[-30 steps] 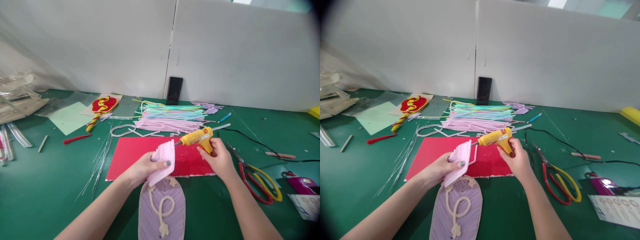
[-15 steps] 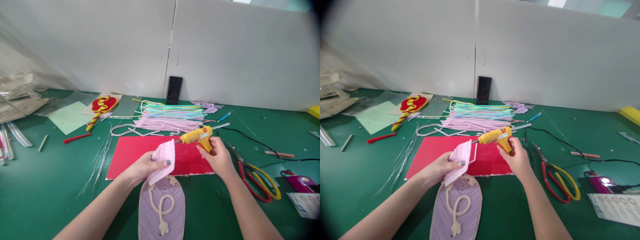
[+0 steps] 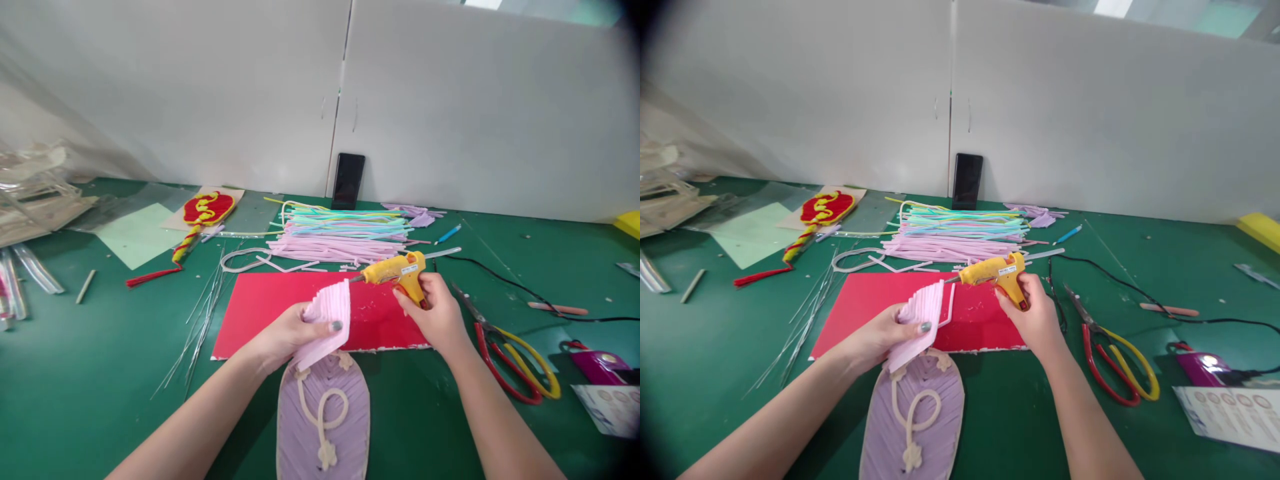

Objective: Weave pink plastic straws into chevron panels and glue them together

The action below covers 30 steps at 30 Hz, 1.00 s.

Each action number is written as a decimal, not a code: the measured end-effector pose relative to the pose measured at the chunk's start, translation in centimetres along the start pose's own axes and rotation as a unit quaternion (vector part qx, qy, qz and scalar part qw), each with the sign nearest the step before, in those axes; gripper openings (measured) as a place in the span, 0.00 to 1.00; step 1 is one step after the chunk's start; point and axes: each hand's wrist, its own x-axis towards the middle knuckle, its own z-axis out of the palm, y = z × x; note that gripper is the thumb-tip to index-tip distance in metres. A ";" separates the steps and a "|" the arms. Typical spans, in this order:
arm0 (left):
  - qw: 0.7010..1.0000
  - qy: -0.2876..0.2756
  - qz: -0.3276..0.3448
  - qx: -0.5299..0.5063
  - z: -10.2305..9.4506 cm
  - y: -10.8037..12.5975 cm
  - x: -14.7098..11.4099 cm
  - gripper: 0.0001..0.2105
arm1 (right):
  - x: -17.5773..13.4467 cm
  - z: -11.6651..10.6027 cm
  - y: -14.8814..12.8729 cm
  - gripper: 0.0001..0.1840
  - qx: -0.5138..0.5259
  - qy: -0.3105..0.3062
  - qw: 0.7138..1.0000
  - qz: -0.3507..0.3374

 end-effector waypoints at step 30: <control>0.975 0.185 0.115 -0.045 -0.9 0.2 1.3 0.15 | -0.8 1.8 -1.2 0.11 -0.157 -0.087 0.978 -0.107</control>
